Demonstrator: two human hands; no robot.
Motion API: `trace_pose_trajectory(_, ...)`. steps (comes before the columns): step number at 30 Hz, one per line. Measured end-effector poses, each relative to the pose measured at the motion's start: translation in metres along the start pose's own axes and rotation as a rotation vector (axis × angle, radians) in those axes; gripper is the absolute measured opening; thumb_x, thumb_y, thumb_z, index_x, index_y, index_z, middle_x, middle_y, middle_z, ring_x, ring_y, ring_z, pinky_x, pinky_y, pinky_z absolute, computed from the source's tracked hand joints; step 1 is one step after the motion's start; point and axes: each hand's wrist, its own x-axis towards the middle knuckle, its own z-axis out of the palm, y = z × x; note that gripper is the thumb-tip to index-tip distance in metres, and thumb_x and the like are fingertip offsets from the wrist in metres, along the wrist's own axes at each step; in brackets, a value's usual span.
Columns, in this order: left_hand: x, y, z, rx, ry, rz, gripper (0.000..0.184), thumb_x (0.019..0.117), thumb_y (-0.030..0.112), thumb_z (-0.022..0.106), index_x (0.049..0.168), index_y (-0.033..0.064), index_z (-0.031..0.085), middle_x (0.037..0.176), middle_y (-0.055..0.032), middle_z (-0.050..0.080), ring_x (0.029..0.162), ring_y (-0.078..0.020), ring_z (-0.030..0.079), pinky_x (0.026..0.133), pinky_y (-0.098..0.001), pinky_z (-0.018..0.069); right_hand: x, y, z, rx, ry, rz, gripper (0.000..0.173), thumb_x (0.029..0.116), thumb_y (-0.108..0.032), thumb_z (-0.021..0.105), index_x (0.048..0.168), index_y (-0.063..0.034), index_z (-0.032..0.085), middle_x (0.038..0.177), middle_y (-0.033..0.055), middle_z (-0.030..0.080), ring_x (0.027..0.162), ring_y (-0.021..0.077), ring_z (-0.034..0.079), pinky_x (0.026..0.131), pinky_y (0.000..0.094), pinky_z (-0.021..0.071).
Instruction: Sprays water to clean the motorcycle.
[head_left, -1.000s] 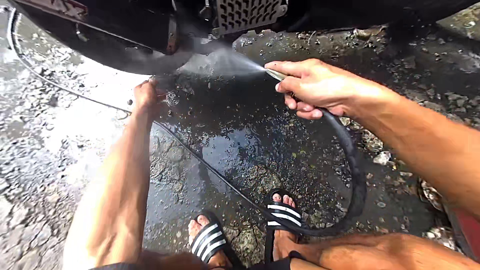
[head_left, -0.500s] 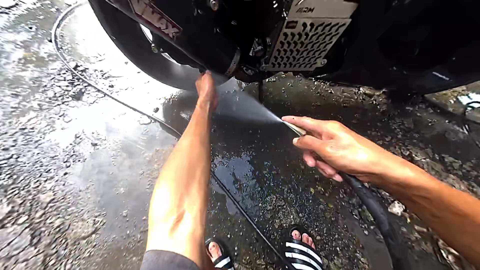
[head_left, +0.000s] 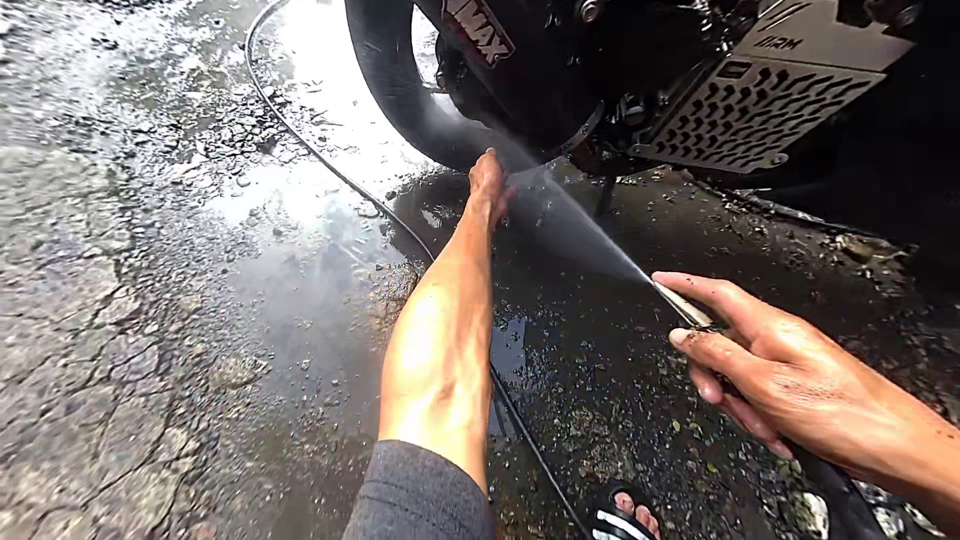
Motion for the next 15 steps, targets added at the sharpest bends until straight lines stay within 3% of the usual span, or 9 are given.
trace_pose_trajectory(7, -0.004, -0.005, -0.019, -0.002, 0.034, 0.006, 0.053, 0.1111, 0.040, 0.032, 0.153, 0.0076, 0.035, 0.153, -0.0186, 0.044, 0.136, -0.0349, 0.050, 0.102, -0.0567, 0.0485, 0.011, -0.017, 0.013, -0.059, 0.077, -0.008, 0.050, 0.1058, -0.019, 0.047, 0.155, -0.0245, 0.042, 0.059, -0.0009, 0.053, 0.033, 0.0068, 0.043, 0.028, 0.0234, 0.0370)
trace_pose_trajectory(13, -0.023, -0.010, -0.043, 0.248, 0.036, 0.067, 0.055, 0.1123, 0.038, 0.030, 0.153, 0.0029, 0.036, 0.152, -0.0255, 0.044, 0.134, -0.0398, 0.051, 0.101, -0.0572, 0.0485, 0.045, -0.032, -0.018, -0.158, 0.106, -0.022, 0.046, 0.1098, -0.017, 0.044, 0.154, -0.0277, 0.043, 0.060, 0.0016, 0.054, 0.033, 0.0058, 0.040, 0.030, 0.0220, 0.0364)
trace_pose_trajectory(15, -0.037, -0.006, -0.044, 0.363, 0.059, 0.046, 0.053, 0.1121, 0.036, 0.030, 0.148, -0.0015, 0.043, 0.147, -0.0262, 0.049, 0.131, -0.0399, 0.052, 0.101, -0.0587, 0.0470, 0.063, -0.049, -0.023, -0.238, 0.070, -0.005, 0.044, 0.1122, -0.025, 0.041, 0.156, -0.0290, 0.041, 0.060, 0.0026, 0.051, 0.035, 0.0078, 0.041, 0.031, 0.0234, 0.0371)
